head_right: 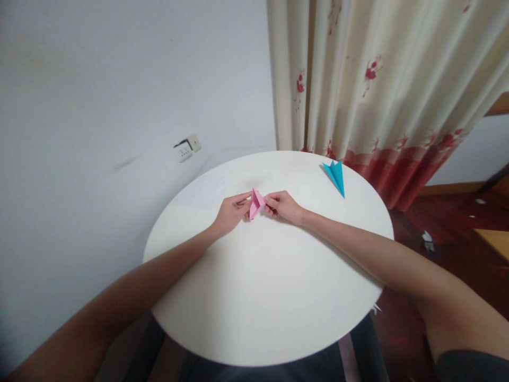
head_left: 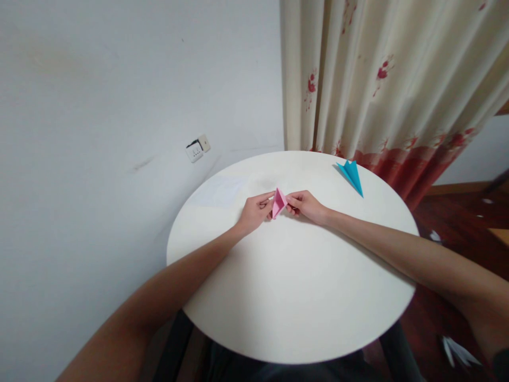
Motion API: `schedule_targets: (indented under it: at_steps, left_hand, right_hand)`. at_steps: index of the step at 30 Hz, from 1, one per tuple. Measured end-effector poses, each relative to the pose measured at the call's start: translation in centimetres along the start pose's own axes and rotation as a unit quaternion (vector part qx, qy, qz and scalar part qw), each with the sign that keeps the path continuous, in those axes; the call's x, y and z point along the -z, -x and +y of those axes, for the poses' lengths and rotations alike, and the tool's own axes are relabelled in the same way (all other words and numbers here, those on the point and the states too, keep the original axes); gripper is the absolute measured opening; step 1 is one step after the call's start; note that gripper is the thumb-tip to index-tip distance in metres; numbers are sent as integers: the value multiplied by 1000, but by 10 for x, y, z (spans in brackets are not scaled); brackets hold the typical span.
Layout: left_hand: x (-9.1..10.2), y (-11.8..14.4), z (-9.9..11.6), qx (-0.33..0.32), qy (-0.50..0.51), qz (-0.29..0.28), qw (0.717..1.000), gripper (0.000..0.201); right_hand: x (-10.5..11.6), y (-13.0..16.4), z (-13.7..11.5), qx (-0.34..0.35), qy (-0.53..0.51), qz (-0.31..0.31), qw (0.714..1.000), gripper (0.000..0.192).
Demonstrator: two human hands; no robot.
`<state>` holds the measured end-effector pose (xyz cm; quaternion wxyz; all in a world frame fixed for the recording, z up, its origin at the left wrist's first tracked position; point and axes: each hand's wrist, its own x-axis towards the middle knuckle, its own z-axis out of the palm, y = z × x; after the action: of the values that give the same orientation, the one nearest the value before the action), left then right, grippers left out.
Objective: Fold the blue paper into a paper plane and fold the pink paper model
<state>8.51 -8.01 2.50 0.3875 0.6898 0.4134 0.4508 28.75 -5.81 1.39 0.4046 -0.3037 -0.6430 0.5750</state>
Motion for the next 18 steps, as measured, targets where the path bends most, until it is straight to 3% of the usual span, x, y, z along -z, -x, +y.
schedule_targets:
  at_steps: [7, 13, 18]
  left_hand:
    - [-1, -4, 3, -6, 10, 15, 1000, 31]
    - [-2, -4, -5, 8, 29, -42, 999, 32]
    - [-5, -4, -6, 14, 64, -10, 998, 42]
  right_hand:
    - [1, -1, 4, 17, 1, 12, 1000, 44]
    - [2, -5, 6, 44, 51, 54, 996, 43]
    - [2, -4, 6, 39, 39, 64, 996, 47]
